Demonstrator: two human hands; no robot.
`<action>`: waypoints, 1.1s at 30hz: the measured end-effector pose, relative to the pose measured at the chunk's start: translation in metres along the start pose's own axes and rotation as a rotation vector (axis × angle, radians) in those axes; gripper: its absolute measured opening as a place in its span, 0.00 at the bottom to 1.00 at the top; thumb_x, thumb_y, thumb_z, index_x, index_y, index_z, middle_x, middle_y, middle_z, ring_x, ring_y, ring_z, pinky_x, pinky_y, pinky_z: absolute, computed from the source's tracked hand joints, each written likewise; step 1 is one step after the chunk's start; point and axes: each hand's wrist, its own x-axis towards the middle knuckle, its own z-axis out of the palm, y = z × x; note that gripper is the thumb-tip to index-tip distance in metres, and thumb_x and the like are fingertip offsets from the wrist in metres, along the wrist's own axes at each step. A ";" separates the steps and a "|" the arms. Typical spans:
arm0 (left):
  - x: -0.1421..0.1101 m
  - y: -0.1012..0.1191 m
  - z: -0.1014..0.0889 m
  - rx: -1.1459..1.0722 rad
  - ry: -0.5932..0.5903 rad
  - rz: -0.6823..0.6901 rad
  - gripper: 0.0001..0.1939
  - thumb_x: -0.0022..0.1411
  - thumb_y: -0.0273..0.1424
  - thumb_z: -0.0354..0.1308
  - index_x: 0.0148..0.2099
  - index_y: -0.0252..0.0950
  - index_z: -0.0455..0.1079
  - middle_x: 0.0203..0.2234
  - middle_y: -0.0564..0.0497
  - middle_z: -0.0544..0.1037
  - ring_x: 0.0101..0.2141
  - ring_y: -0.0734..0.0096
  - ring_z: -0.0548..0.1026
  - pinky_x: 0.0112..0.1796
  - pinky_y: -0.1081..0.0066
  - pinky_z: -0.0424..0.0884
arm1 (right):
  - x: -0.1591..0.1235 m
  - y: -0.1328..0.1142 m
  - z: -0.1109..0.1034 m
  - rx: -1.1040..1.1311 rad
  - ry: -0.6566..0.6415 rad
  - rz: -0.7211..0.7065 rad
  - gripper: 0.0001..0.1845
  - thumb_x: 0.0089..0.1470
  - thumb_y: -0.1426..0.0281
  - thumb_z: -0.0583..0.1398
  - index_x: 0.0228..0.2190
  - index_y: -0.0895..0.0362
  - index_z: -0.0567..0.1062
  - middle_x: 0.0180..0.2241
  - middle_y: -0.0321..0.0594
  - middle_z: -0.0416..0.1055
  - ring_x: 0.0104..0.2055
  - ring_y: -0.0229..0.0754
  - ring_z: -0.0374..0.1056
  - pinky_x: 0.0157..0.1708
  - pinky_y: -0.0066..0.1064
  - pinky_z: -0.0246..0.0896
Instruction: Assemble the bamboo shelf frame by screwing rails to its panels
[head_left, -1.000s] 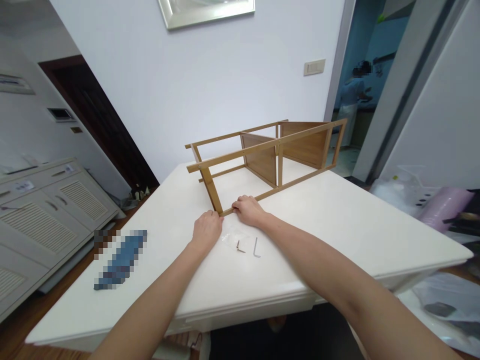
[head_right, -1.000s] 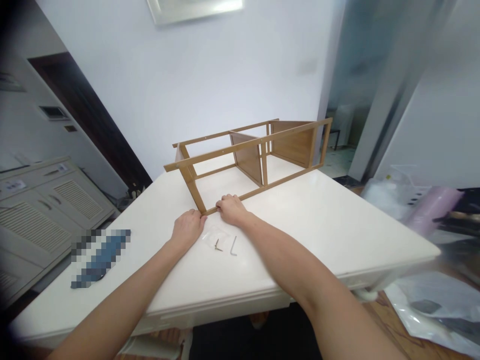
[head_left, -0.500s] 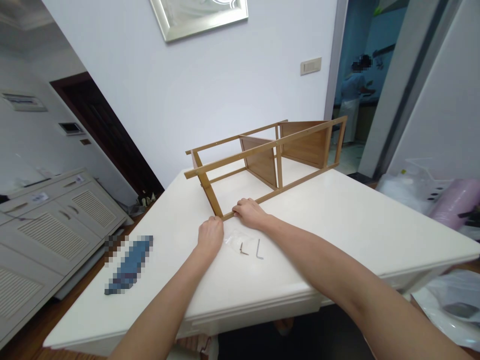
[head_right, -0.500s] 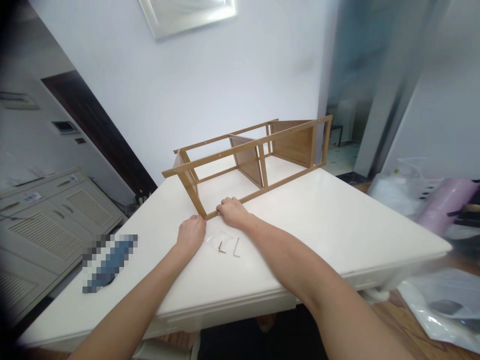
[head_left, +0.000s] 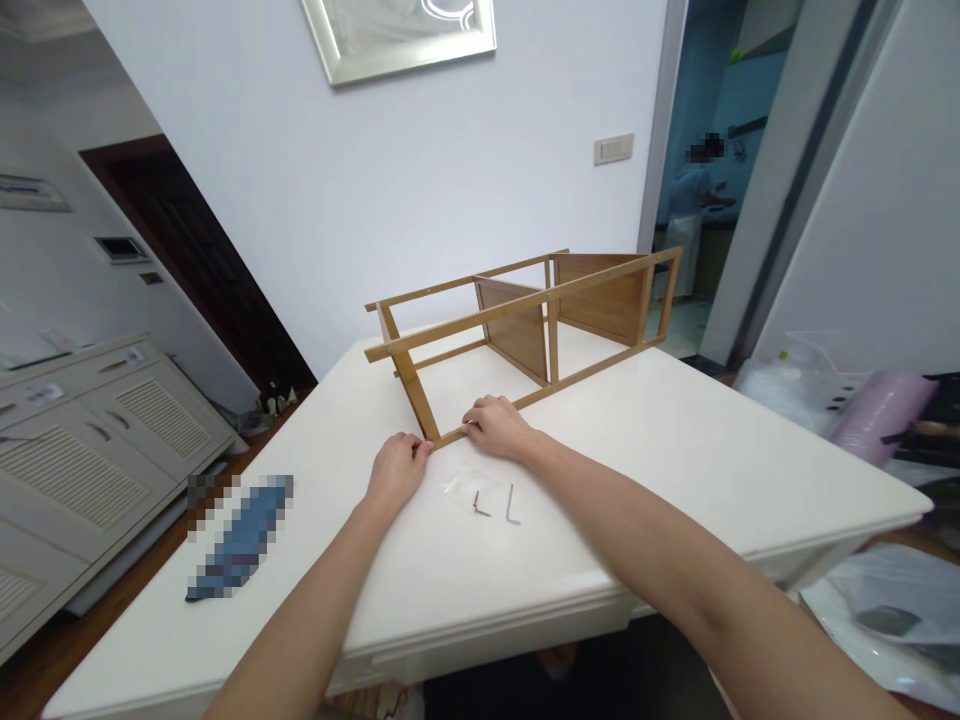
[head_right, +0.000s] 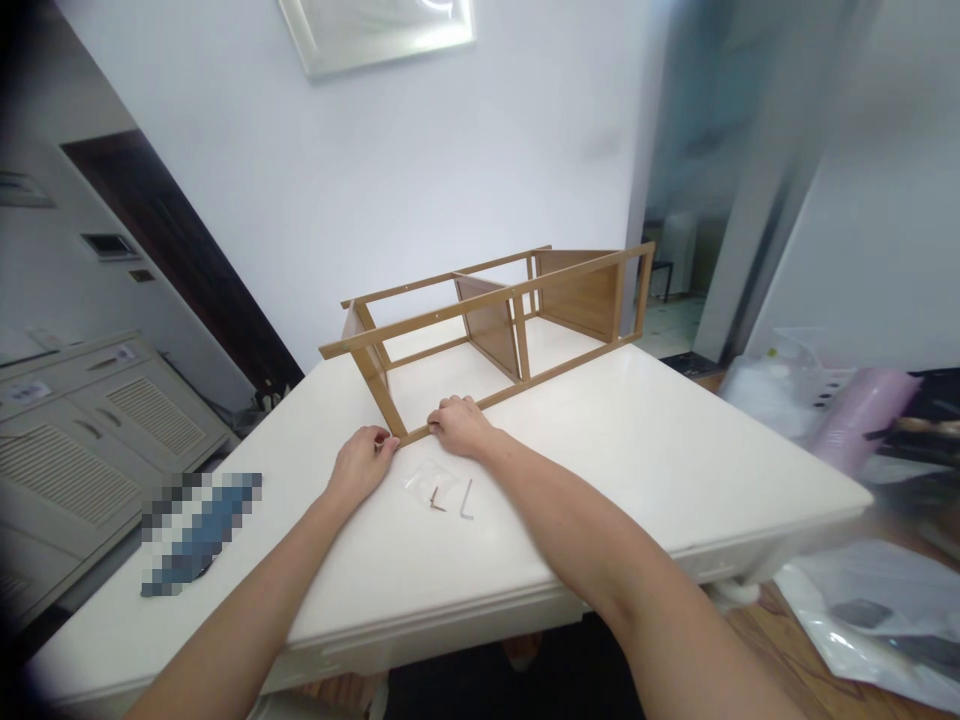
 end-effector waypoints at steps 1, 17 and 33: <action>0.001 -0.003 0.002 -0.019 -0.022 0.020 0.15 0.66 0.38 0.48 0.39 0.34 0.73 0.37 0.44 0.78 0.38 0.62 0.75 0.41 0.67 0.68 | 0.000 0.001 -0.005 -0.007 0.033 0.056 0.14 0.62 0.64 0.54 0.37 0.55 0.78 0.38 0.44 0.73 0.44 0.45 0.65 0.43 0.34 0.50; 0.002 0.004 -0.007 0.094 -0.112 0.050 0.20 0.68 0.37 0.44 0.37 0.33 0.75 0.34 0.43 0.77 0.36 0.61 0.76 0.38 0.67 0.66 | -0.030 0.087 -0.016 0.102 0.304 0.797 0.20 0.59 0.69 0.52 0.51 0.65 0.64 0.47 0.57 0.69 0.50 0.51 0.67 0.47 0.35 0.61; -0.002 0.011 -0.005 -0.069 -0.104 -0.001 0.19 0.66 0.38 0.48 0.31 0.35 0.75 0.30 0.43 0.79 0.32 0.61 0.77 0.34 0.69 0.65 | 0.007 0.111 -0.012 0.177 -0.033 0.560 0.33 0.56 0.74 0.53 0.63 0.60 0.56 0.66 0.54 0.52 0.68 0.54 0.48 0.64 0.56 0.39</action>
